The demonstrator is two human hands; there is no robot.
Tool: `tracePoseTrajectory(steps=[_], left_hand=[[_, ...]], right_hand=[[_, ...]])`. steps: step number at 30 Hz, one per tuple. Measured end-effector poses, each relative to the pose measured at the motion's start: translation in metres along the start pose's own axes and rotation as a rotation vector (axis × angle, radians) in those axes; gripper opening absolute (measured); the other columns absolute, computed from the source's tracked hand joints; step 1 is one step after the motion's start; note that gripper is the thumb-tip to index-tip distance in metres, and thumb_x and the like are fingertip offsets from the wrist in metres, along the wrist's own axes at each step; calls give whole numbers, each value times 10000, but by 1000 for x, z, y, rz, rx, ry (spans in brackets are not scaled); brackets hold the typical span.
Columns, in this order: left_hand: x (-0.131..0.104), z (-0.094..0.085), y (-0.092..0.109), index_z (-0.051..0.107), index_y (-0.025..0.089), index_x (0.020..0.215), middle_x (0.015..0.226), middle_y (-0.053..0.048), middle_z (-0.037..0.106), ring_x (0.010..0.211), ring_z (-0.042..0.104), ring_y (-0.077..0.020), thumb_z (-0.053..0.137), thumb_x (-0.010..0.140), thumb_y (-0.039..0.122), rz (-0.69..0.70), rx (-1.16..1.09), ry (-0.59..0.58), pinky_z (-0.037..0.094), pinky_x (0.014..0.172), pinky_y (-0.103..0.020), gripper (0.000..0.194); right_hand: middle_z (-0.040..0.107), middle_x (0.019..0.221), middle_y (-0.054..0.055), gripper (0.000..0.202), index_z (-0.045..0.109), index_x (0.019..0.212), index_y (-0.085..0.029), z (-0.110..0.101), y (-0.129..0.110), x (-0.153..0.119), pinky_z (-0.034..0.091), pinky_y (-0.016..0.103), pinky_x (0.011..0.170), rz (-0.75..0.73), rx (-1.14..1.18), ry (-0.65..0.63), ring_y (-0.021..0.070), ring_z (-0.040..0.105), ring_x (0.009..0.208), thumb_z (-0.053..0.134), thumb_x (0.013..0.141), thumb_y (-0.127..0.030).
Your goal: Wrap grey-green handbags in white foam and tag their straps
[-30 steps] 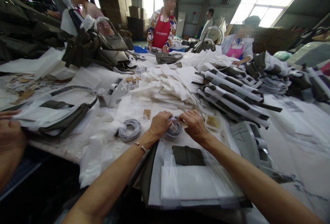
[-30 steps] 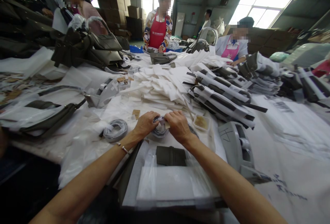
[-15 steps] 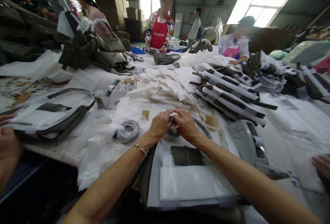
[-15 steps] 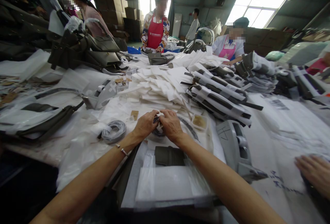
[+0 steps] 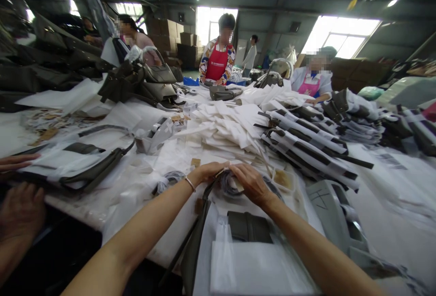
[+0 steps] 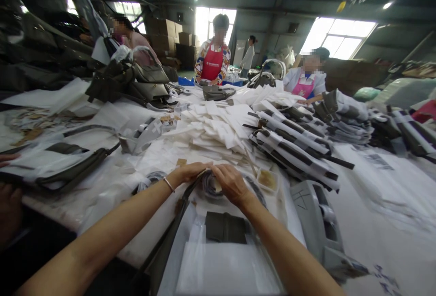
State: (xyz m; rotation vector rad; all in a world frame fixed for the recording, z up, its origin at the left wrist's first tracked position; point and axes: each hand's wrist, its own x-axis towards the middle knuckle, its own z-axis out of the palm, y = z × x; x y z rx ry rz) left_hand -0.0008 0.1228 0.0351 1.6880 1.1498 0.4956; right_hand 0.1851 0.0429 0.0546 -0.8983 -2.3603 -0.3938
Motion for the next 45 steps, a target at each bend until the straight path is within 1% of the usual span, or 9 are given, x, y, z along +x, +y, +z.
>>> tracePoseTrajectory(steps=[5, 10, 12, 17, 22, 28, 34, 39, 45], left_hand=[[6, 11, 14, 661, 160, 805, 591, -14, 626, 608, 642, -173, 555, 925, 485, 93, -24, -99, 542, 592, -304, 362], [13, 10, 20, 631, 133, 884, 779, -1, 633, 663, 604, -120, 575, 952, 440, 167, 56, -71, 532, 639, -277, 320], [12, 8, 19, 620, 138, 841, 789, 6, 620, 678, 588, -118, 581, 950, 435, 187, 95, -49, 519, 647, -270, 318], [0, 13, 22, 549, 161, 626, 564, 44, 487, 552, 483, -119, 538, 919, 331, 180, 172, 38, 381, 548, -242, 339], [-18, 27, 37, 587, 183, 624, 600, 24, 553, 628, 508, -148, 519, 861, 341, 190, 234, 135, 343, 585, -252, 294], [-37, 42, 42, 601, 192, 712, 707, 3, 601, 707, 525, -165, 519, 841, 294, 146, 198, 248, 366, 652, -266, 184], [-56, 42, 36, 562, 181, 699, 673, 19, 556, 674, 497, -140, 463, 877, 310, 192, 37, 179, 368, 636, -254, 241], [-62, 43, 28, 573, 165, 779, 679, 28, 582, 626, 523, -117, 618, 755, 327, 210, -164, 56, 393, 592, -229, 169], [-59, 50, 20, 484, 188, 879, 643, 50, 593, 518, 510, -87, 664, 674, 237, 176, -332, 41, 362, 506, -195, 278]], right_hand=[[697, 1034, 116, 302, 603, 1204, -172, -2, -3, 4, 498, 429, 843, -20, -49, 48, 260, 631, 944, 492, 935, -94], [695, 978, 91, 276, 643, 1120, -193, 4, -3, 4, 515, 404, 795, 4, -49, 90, 254, 616, 881, 534, 903, -61], [691, 936, 77, 263, 654, 1095, -193, 3, -2, 5, 524, 373, 783, 5, -6, 68, 243, 611, 856, 550, 899, -54], [685, 879, 66, 251, 709, 986, -180, -13, 4, 10, 520, 307, 761, 27, 111, -106, 219, 620, 847, 605, 843, -3], [655, 761, 12, 194, 740, 777, -215, -33, 11, 15, 483, 267, 679, 242, 335, -225, 172, 623, 732, 675, 782, -33], [617, 691, -28, 80, 665, 688, -194, -33, 4, 11, 437, 258, 640, 617, 574, -172, 152, 575, 686, 738, 678, -163], [572, 733, -47, 407, 571, 789, -185, -28, -1, 7, 437, 252, 615, 1020, 969, -154, 134, 532, 680, 823, 472, -218], [569, 726, -41, 379, 611, 785, -176, -36, -1, 7, 403, 255, 613, 1040, 1029, -313, 129, 510, 674, 824, 483, -262], [566, 696, -46, 358, 624, 734, -172, -40, -2, 4, 363, 254, 606, 966, 979, -403, 125, 490, 657, 839, 486, -313]])
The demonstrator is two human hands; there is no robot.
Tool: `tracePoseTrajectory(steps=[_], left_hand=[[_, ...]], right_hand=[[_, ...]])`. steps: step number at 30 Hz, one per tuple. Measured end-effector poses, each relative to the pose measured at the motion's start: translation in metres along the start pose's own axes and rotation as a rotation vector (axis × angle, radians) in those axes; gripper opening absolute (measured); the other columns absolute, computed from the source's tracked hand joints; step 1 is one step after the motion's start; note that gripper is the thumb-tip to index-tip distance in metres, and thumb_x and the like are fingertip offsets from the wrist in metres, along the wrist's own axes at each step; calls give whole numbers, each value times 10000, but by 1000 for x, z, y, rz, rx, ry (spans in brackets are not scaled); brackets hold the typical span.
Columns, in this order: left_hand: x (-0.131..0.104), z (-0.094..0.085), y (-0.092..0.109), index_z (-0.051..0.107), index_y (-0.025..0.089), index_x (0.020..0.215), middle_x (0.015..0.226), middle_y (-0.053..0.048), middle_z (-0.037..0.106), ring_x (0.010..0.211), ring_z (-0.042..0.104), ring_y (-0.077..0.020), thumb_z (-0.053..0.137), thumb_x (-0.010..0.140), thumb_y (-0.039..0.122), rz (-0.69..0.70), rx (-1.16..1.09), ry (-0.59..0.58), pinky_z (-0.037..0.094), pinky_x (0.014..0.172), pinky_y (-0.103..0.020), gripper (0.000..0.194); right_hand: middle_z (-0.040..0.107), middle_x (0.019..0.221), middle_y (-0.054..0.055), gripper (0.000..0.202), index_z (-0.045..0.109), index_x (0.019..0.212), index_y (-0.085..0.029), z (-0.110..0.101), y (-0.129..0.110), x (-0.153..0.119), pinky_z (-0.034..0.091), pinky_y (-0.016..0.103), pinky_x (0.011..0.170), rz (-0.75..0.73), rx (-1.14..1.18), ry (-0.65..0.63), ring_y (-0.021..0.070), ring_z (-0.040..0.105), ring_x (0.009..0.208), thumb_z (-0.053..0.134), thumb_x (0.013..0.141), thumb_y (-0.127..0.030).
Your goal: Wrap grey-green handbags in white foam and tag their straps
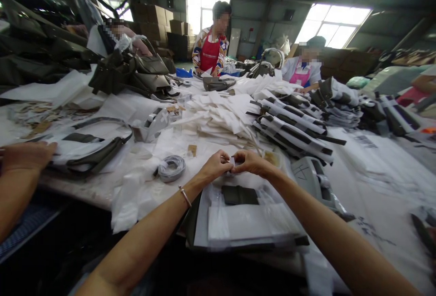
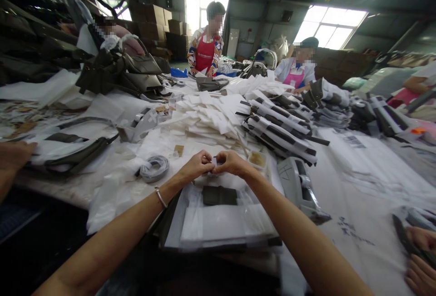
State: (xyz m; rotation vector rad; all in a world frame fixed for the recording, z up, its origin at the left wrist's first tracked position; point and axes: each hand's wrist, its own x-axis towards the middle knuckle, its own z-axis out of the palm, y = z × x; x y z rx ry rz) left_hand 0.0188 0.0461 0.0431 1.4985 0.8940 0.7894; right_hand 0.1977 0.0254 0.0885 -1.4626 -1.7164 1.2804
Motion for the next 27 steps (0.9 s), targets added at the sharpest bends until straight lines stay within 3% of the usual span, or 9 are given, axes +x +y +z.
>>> tracePoseTrajectory(steps=[4, 8, 16, 20, 27], left_hand=[[-5, 2, 0, 459, 195, 921, 676, 36, 629, 540, 549, -95, 730, 662, 270, 3, -37, -10, 388, 521, -196, 383], [-11, 4, 0, 461, 198, 955, 688, 34, 641, 573, 579, -112, 714, 667, 240, 11, -19, -25, 400, 545, -207, 386], [-15, -1, 6, 568, 189, 913, 749, 7, 674, 692, 610, -157, 751, 614, 253, -42, 105, -27, 392, 602, -235, 356], [-12, -3, 7, 592, 173, 907, 735, 14, 657, 684, 596, -155, 760, 593, 250, -62, 81, -59, 380, 587, -236, 365], [-1, 0, -7, 545, 165, 890, 713, 5, 675, 643, 617, -130, 743, 576, 168, -119, -110, -107, 402, 596, -223, 371]], right_hand=[[605, 698, -20, 393, 676, 759, -156, -3, 3, -4, 358, 256, 613, 24, 79, -132, 127, 498, 650, 819, 588, -479], [600, 630, -10, 436, 713, 732, -141, -3, 7, -6, 301, 247, 549, 66, 100, -121, 104, 439, 570, 769, 654, -566], [547, 528, -45, 238, 752, 678, -164, 1, 3, -3, 246, 236, 480, 24, -98, 29, 83, 392, 505, 746, 651, -399], [618, 560, -34, 164, 783, 721, -178, 7, -3, -5, 298, 234, 477, 3, -161, 108, 101, 469, 502, 733, 657, -321], [758, 787, 10, 162, 800, 789, -254, 24, 1, -15, 500, 300, 738, -276, -443, 373, 200, 686, 769, 696, 750, -136]])
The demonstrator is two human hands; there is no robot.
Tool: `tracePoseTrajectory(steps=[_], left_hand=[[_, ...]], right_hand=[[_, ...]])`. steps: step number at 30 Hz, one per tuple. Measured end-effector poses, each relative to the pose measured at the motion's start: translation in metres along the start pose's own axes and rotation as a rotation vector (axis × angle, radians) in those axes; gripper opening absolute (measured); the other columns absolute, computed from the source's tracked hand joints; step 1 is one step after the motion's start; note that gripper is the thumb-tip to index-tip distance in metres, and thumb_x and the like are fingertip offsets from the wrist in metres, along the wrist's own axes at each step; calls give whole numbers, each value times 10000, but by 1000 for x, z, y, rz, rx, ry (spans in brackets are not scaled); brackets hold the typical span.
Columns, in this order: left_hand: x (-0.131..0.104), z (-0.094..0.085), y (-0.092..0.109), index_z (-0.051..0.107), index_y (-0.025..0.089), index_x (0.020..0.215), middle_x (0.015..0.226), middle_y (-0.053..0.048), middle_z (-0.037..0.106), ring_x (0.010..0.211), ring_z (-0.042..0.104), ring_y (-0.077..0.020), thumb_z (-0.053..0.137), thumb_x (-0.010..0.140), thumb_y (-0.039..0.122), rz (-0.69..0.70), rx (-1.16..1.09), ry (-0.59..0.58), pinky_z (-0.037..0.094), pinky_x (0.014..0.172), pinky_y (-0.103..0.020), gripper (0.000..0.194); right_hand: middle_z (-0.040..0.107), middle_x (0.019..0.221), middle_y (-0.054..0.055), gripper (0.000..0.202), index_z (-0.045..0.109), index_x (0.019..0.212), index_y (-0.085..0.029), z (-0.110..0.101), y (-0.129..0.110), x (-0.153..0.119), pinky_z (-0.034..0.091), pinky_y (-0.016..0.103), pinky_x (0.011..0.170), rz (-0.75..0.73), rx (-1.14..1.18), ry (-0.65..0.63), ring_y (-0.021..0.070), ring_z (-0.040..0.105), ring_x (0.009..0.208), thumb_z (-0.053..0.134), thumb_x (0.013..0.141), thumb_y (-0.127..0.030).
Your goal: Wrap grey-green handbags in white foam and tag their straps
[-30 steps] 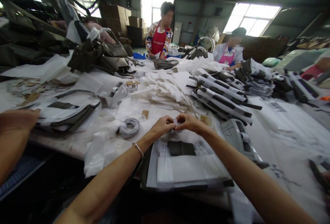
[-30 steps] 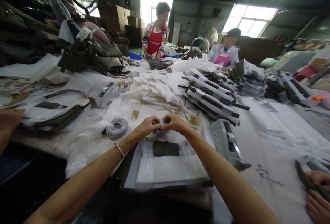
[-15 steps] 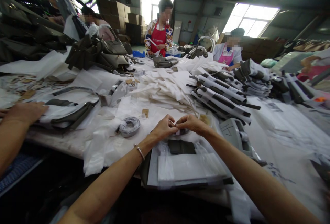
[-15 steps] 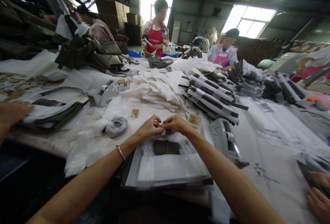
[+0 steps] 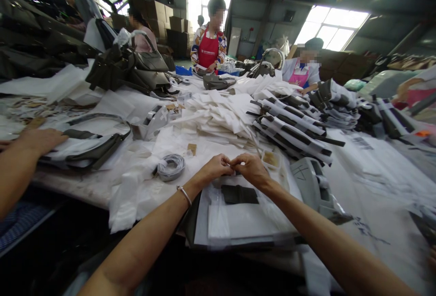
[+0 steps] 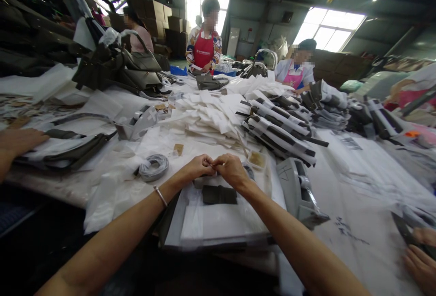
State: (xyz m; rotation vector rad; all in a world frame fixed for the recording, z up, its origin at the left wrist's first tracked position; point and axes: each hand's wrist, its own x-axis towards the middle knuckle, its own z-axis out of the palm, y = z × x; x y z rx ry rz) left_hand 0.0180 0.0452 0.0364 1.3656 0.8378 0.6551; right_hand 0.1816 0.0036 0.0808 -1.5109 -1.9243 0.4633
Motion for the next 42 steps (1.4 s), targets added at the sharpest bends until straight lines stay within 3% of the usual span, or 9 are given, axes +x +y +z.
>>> tracePoseTrajectory(steps=[7, 11, 15, 22, 26, 29, 32, 35, 42], left_hand=[[5, -9, 3, 586, 150, 817, 643, 30, 641, 590, 577, -103, 694, 524, 124, -48, -108, -4, 401, 589, -214, 314], [0, -18, 11, 654, 138, 779, 674, 2, 665, 602, 575, -117, 720, 487, 150, -65, -144, -99, 416, 598, -232, 299], [-3, -21, 16, 689, 133, 791, 772, -35, 701, 683, 609, -132, 781, 518, 244, -46, -184, -126, 448, 662, -242, 309], [3, -19, 13, 675, 116, 863, 722, -25, 691, 624, 597, -125, 820, 488, 263, -61, -196, -26, 432, 637, -241, 428], [5, -18, 14, 662, 121, 872, 681, -3, 671, 578, 582, -123, 838, 497, 291, -79, -177, 33, 410, 579, -231, 447], [7, -21, 13, 650, 133, 884, 683, -1, 674, 564, 588, -132, 859, 496, 317, -103, -191, 60, 408, 546, -227, 478], [12, -23, 11, 644, 134, 890, 681, -6, 680, 551, 592, -134, 878, 470, 287, -128, -216, 64, 410, 521, -217, 505], [16, -24, 10, 641, 133, 911, 682, -14, 687, 544, 603, -135, 882, 471, 250, -153, -242, 68, 424, 507, -210, 516], [17, -23, 13, 656, 136, 902, 678, -22, 689, 523, 621, -143, 861, 507, 183, -189, -276, 83, 456, 474, -210, 447]], right_hand=[[743, 1082, 53, 205, 751, 1097, -259, 1, 7, -22, 469, 413, 952, -322, -268, -70, 246, 650, 1020, 651, 918, -246], [537, 1444, 69, 480, 571, 1381, -264, -4, 6, -38, 205, 574, 1174, -449, -544, -98, 331, 421, 1358, 660, 923, -376], [402, 1546, 72, 676, 439, 1485, -278, -7, 13, -41, 97, 613, 1198, -476, -656, -119, 355, 258, 1454, 691, 884, -459], [318, 1588, 74, 547, 388, 1507, -335, 6, 4, -23, 182, 640, 1159, -119, -331, -228, 331, 231, 1475, 488, 995, -497], [482, 1488, 103, 480, 576, 1381, -266, -24, -4, -30, 294, 531, 1150, -35, -8, -99, 304, 406, 1394, 578, 944, -465], [687, 1233, 79, 380, 705, 1193, -223, -78, 6, -65, 444, 385, 1031, 95, 83, 185, 261, 616, 1159, 628, 890, -438], [753, 951, 61, 297, 764, 952, -211, -139, 36, -119, 497, 362, 858, 393, -51, 444, 261, 679, 909, 636, 839, -454], [746, 829, 71, 280, 759, 798, -196, -177, 77, -171, 474, 379, 809, 690, -108, 504, 277, 663, 838, 709, 717, -460], [744, 948, 111, 486, 756, 836, -165, -167, 123, -210, 463, 369, 800, 882, 496, 393, 242, 653, 877, 749, 627, -604]])
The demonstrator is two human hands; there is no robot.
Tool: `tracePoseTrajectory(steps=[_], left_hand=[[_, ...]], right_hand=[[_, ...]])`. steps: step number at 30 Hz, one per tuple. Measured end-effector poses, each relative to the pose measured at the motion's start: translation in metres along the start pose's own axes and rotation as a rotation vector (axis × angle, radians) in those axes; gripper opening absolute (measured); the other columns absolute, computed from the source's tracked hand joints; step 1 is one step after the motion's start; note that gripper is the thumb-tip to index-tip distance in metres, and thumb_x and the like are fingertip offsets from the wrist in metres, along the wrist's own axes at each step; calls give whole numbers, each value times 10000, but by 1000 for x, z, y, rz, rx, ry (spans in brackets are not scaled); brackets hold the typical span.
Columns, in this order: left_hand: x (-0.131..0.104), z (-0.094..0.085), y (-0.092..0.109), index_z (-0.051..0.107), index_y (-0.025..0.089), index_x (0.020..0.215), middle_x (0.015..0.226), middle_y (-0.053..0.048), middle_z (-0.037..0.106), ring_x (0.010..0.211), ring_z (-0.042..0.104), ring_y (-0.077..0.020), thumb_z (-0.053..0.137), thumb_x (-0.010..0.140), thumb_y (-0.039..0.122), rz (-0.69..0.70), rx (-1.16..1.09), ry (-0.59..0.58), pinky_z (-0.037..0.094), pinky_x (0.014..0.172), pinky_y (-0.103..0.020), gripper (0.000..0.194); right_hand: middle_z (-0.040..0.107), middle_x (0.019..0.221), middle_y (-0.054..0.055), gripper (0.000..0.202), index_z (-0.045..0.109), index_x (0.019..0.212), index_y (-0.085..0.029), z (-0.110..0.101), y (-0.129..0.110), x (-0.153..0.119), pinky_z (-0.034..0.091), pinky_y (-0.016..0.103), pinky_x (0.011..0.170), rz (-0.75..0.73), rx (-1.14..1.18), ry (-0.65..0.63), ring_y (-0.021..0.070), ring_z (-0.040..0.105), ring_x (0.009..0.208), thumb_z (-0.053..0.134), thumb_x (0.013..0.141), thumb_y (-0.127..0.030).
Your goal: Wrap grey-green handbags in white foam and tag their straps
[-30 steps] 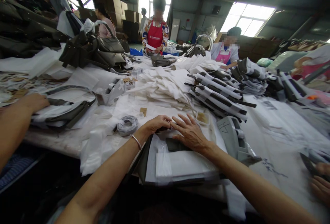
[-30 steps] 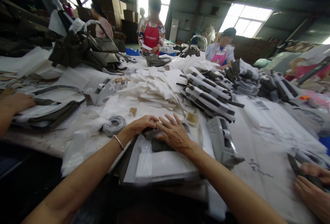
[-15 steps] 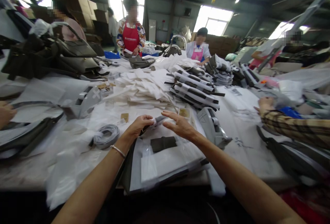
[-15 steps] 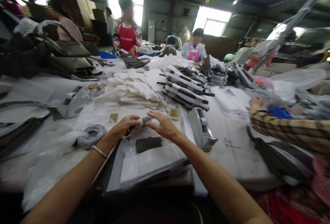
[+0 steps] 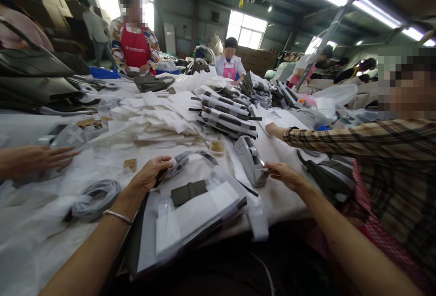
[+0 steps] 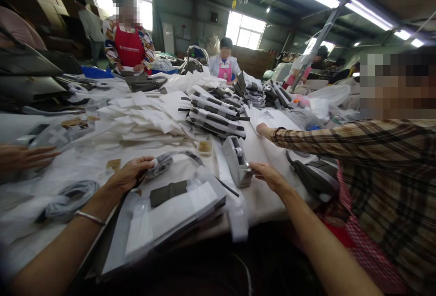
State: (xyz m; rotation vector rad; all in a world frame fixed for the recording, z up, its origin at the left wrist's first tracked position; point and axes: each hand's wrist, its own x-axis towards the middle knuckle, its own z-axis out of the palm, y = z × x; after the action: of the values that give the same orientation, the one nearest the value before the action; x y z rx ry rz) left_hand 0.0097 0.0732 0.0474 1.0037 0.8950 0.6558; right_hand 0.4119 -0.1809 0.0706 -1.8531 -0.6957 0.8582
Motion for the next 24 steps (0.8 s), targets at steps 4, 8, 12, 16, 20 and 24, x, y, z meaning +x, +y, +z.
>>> tracePoseTrajectory(steps=[4, 8, 12, 16, 20, 24], left_hand=[[0, 1, 1, 665, 120, 884, 685, -32, 697, 522, 626, -139, 853, 500, 136, 0, -27, 18, 469, 471, -203, 428], [0, 2, 1, 653, 121, 894, 672, -26, 695, 508, 620, -137, 851, 495, 136, 4, -31, 30, 459, 453, -198, 446], [-1, 2, 2, 643, 128, 900, 675, -22, 693, 514, 620, -135, 857, 493, 156, -1, -20, 20, 466, 470, -202, 461], [-3, 3, 0, 624, 134, 911, 662, -10, 682, 512, 611, -128, 861, 485, 186, 16, -7, 31, 457, 489, -204, 490], [-5, 4, -4, 623, 129, 936, 642, 0, 667, 503, 588, -126, 855, 491, 218, 57, 15, 60, 421, 489, -213, 510], [-6, 7, -6, 619, 123, 953, 669, 0, 670, 531, 584, -121, 846, 494, 252, 117, 46, 82, 416, 520, -222, 528]], right_hand=[[736, 861, 94, 445, 740, 761, -170, 12, -3, -1, 459, 371, 793, -26, 75, 66, 242, 646, 849, 817, 513, -531], [716, 800, 65, 380, 711, 710, -184, 20, -10, -15, 446, 366, 814, -95, 100, 174, 243, 626, 854, 801, 523, -502], [714, 788, 42, 309, 714, 713, -203, 24, 0, -36, 461, 342, 795, -208, 118, 337, 241, 625, 842, 789, 571, -467], [694, 653, 45, 279, 698, 586, -214, 16, 41, -45, 492, 374, 694, -63, -13, 363, 268, 637, 717, 773, 494, -467], [740, 752, 83, 362, 750, 661, -216, 5, 57, -46, 512, 399, 693, -20, -144, 477, 325, 672, 802, 760, 492, -536], [757, 920, 78, 443, 778, 885, -224, 50, -9, -62, 513, 374, 806, -244, -106, 310, 312, 676, 924, 787, 608, -569]])
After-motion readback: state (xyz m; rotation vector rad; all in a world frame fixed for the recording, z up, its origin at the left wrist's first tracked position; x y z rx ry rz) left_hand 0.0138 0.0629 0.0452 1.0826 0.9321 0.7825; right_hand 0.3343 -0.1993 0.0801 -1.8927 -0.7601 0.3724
